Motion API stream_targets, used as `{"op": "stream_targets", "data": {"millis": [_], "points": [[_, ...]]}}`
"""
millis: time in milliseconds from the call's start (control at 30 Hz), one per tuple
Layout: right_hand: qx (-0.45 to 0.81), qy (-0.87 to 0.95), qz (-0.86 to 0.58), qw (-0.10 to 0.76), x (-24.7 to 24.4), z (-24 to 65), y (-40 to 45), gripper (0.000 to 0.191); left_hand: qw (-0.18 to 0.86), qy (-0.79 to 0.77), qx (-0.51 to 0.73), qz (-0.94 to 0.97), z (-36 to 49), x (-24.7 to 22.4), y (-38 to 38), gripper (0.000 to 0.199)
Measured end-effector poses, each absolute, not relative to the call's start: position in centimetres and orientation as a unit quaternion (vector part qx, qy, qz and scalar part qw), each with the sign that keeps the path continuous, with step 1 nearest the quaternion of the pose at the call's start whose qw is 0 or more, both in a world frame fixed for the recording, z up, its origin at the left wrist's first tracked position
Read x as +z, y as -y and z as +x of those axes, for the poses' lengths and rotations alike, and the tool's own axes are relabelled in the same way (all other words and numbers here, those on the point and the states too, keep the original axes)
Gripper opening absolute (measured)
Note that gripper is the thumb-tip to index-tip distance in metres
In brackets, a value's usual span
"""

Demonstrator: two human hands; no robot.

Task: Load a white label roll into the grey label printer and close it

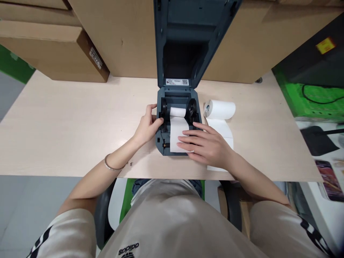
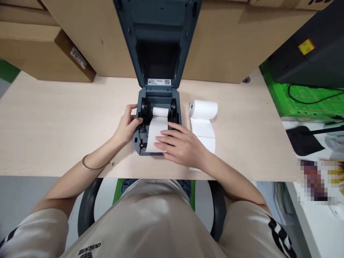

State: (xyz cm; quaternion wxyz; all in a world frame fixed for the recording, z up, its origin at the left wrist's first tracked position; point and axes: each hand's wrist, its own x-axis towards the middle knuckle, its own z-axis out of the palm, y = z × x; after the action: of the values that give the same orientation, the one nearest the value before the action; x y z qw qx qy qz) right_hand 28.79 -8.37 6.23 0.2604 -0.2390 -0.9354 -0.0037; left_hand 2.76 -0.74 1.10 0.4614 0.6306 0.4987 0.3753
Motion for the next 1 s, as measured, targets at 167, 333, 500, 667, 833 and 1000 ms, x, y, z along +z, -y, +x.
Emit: {"op": "stream_targets", "data": {"millis": [167, 333, 500, 667, 833, 1000], "points": [[-0.024, 0.931, -0.22, 0.291, 6.3, 28.9, 8.4, 0.025, 0.464, -0.519, 0.367, 0.617, 2.9, 1.6, 0.9, 0.051], [-0.051, 0.924, -0.22, 0.309, 6.3, 28.4, 8.5, 0.021, 0.497, -0.551, 0.328, 0.585, 3.1, 2.3, 1.1, 0.044], [-0.062, 0.934, -0.2, 0.288, 6.3, 28.5, 8.7, 0.02, 0.515, -0.562, 0.296, 0.575, 3.2, 2.3, 0.7, 0.044], [-0.098, 0.939, -0.191, 0.27, 6.6, 28.1, 9.2, 0.02, 0.388, -0.544, 0.331, 0.667, 2.3, 2.0, 1.5, 0.054], [-0.082, 0.939, -0.158, 0.294, 6.1, 27.6, 10.2, 0.026, 0.111, -0.362, 0.4, 0.835, 1.6, 2.2, 3.2, 0.06], [-0.008, 0.93, -0.164, 0.33, 6.3, 28.5, 9.7, 0.044, 0.054, -0.222, 0.375, 0.898, 2.0, 2.4, 4.1, 0.094]]}}
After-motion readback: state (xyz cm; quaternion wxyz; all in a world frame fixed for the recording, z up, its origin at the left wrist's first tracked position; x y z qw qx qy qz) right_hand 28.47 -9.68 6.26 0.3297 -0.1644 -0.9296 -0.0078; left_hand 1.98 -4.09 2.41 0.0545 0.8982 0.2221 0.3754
